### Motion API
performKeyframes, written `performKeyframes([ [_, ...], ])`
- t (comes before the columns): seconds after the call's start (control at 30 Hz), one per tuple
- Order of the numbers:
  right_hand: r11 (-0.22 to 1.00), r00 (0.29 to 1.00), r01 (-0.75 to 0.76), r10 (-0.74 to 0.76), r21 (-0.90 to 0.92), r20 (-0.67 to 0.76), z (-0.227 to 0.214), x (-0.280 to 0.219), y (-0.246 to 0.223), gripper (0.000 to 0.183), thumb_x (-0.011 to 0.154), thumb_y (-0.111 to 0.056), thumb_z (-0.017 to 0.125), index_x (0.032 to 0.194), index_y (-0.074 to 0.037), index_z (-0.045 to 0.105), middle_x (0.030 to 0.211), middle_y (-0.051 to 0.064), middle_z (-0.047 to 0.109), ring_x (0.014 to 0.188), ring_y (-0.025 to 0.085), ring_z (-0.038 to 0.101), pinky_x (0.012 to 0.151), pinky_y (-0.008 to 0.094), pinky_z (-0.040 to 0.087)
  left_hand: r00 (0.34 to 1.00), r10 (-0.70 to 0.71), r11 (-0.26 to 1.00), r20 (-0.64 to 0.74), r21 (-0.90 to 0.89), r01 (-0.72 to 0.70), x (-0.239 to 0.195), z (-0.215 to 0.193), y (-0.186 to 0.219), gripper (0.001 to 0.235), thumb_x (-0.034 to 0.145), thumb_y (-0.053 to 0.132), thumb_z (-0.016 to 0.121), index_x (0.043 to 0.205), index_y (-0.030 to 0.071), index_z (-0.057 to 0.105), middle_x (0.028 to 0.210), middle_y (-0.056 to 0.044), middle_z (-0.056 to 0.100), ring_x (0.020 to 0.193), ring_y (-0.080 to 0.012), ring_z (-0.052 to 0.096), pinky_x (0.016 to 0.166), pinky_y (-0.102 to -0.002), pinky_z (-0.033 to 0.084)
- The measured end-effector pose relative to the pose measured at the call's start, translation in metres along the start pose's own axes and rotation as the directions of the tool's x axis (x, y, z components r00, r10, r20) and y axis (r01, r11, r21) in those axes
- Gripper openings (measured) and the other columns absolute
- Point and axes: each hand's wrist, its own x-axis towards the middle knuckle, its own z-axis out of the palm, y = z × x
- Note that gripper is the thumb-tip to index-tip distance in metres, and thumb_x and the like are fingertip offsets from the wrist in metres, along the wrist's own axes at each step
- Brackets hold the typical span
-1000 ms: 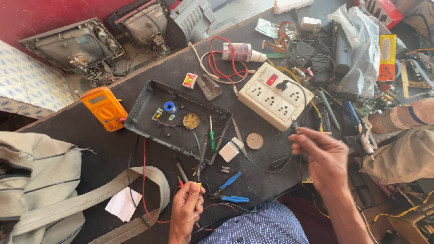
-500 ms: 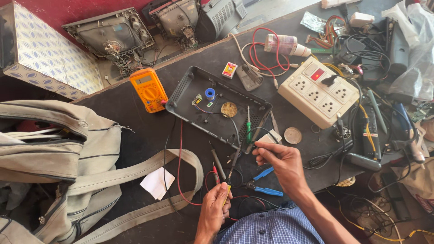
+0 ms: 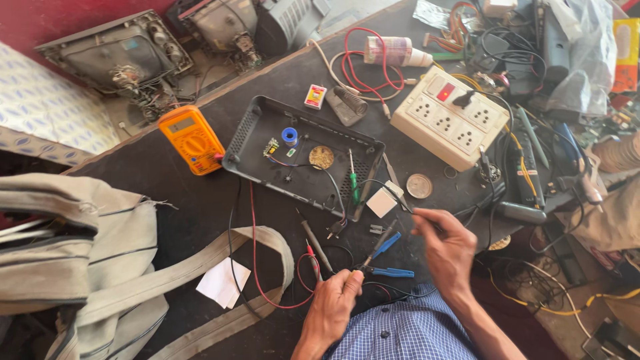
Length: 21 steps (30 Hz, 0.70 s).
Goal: The person handles a small circuit board, connects it to a multimeter, and uses a soldering iron and screwdriver to work on the board. The person also uses tweezers to adjust components on the circuit board.
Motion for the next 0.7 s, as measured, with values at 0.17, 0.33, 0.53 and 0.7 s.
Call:
performKeyframes([
  [0.17, 0.971, 0.985, 0.124, -0.145, -0.205, -0.092, -0.026, -0.018, 0.011, 0.017, 0.09, -0.003, 0.076, 0.107, -0.005, 0.08, 0.094, 0.003, 0.064, 0.082, 0.008, 0.057, 0.069, 0.022, 0.046, 0.999, 0.019, 0.984, 0.038, 0.178, -0.025, 0.003, 0.005, 0.023, 0.051, 0.101, 0.048, 0.054, 0.085, 0.001, 0.068, 0.066, -0.013, 0.069, 0.062, -0.0295, 0.069, 0.059, -0.043, 0.049],
  [0.33, 0.978, 0.996, 0.038, -0.054, -0.203, -0.077, -0.029, -0.023, 0.02, 0.016, 0.087, -0.004, 0.077, 0.103, -0.006, 0.081, 0.088, 0.002, 0.067, 0.075, 0.009, 0.057, 0.064, 0.023, 0.044, 0.997, 0.039, 0.97, 0.059, 0.239, -0.052, 0.005, 0.009, 0.031, 0.045, 0.101, 0.044, 0.055, 0.09, 0.001, 0.066, 0.069, -0.02, 0.068, 0.067, -0.0373, 0.069, 0.059, -0.046, 0.047],
  [0.53, 0.978, 0.998, -0.049, 0.053, -0.203, 0.018, -0.025, -0.026, 0.028, 0.009, 0.091, -0.005, 0.071, 0.099, -0.003, 0.074, 0.086, 0.005, 0.072, 0.073, 0.012, 0.067, 0.064, 0.026, 0.052, 0.994, 0.043, 0.986, -0.096, 0.165, -0.027, 0.0, 0.014, 0.031, 0.045, 0.103, 0.042, 0.054, 0.087, 0.001, 0.063, 0.059, -0.011, 0.062, 0.054, -0.0249, 0.062, 0.05, -0.041, 0.047],
  [0.7, 0.946, 0.926, -0.055, 0.168, -0.318, 0.339, -0.018, -0.033, 0.029, 0.009, 0.087, -0.004, 0.07, 0.096, -0.003, 0.072, 0.092, 0.009, 0.074, 0.079, 0.018, 0.074, 0.068, 0.031, 0.057, 0.979, -0.106, 0.989, -0.173, -0.122, 0.085, -0.016, 0.004, 0.037, 0.042, 0.1, 0.042, 0.052, 0.088, 0.004, 0.064, 0.054, -0.002, 0.056, 0.04, -0.0108, 0.053, 0.036, -0.031, 0.041],
])
